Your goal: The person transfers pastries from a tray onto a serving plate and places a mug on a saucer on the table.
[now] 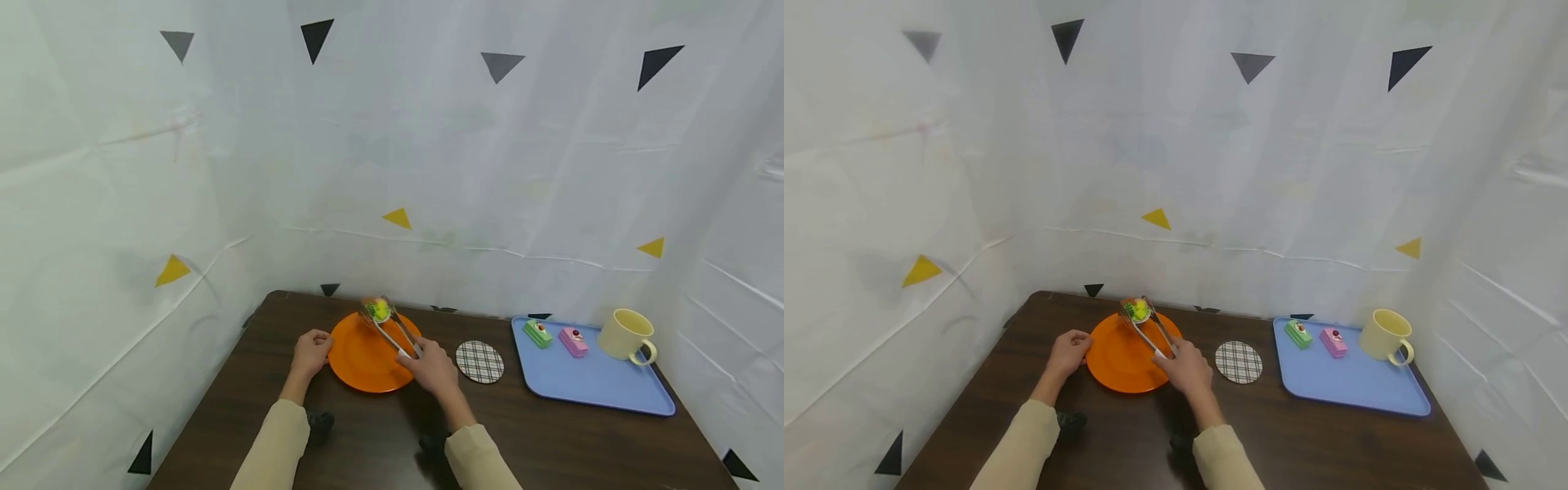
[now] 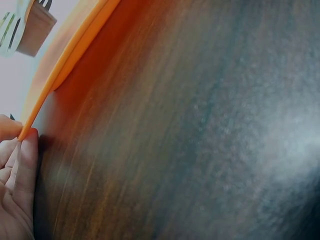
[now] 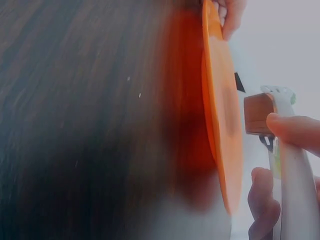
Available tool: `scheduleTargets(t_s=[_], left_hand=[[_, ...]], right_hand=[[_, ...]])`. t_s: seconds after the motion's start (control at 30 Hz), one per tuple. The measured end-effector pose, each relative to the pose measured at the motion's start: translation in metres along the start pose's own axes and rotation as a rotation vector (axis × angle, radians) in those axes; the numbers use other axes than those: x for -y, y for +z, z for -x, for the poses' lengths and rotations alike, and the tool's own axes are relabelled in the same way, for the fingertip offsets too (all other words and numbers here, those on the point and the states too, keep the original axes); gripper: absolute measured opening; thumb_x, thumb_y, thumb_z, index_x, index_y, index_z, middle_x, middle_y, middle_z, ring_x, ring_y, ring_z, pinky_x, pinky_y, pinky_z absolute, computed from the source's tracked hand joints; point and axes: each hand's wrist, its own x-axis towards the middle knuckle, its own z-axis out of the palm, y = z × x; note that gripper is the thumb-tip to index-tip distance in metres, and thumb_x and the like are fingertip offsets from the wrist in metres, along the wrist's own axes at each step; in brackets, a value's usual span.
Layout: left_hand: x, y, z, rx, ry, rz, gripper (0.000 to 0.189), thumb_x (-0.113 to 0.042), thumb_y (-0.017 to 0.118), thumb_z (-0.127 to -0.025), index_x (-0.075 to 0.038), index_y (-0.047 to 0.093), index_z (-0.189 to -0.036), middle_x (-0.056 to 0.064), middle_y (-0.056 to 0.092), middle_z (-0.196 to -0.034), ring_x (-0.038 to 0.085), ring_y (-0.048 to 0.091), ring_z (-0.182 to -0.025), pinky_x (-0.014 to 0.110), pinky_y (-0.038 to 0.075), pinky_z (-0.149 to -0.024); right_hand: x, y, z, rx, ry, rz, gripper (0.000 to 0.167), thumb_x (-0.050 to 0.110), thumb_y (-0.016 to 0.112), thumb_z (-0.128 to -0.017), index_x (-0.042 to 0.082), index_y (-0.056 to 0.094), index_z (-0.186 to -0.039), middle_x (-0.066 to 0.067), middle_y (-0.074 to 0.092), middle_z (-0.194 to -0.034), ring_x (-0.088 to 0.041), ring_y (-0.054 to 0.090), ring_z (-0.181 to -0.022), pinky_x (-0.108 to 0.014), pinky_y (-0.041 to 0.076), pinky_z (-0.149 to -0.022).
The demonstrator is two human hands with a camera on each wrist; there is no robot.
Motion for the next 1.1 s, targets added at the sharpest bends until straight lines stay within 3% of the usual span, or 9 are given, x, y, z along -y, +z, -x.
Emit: scheduleTargets(t_s=[0.17,0.77,1.1], left_hand=[[0.0011,0.0028,-0.0005,0.000,0.001,0.005,0.027,-0.021,0.064,-0.108,0.000,0.071,-0.123,0.017,0.073,-0.111,0.017,0.068,-0.078,0.028,0.059,-0.068],[-0.0027,-0.0020,0.0012,-0.013,-0.007,-0.007,0.025,-0.020,0.065,-0.108,0.000,0.071,-0.121,0.016,0.073,-0.108,0.018,0.068,-0.078,0.028,0.059,-0.067],[-0.0045,-0.0014,0.0005,-0.015,-0.029,0.014,0.025,-0.021,0.066,-0.107,-0.001,0.073,-0.120,0.015,0.074,-0.106,0.016,0.066,-0.074,0.027,0.057,-0.065]], right_hand=[[0.0056,0.0028,0.0017,0.012,-0.008,0.012,0.068,0.050,0.081,-0.093,0.020,0.064,-0.152,-0.008,0.074,-0.110,-0.025,0.059,-0.073,-0.039,0.044,-0.063],[0.0054,0.0061,0.0020,0.048,0.031,0.052,0.071,0.049,0.083,-0.092,0.022,0.062,-0.154,-0.010,0.073,-0.119,-0.025,0.059,-0.077,-0.039,0.046,-0.065],[0.0077,0.0056,0.0079,0.065,0.008,0.042,0.072,0.042,0.084,-0.093,0.013,0.059,-0.154,-0.011,0.075,-0.116,-0.025,0.062,-0.079,-0.045,0.053,-0.072]])
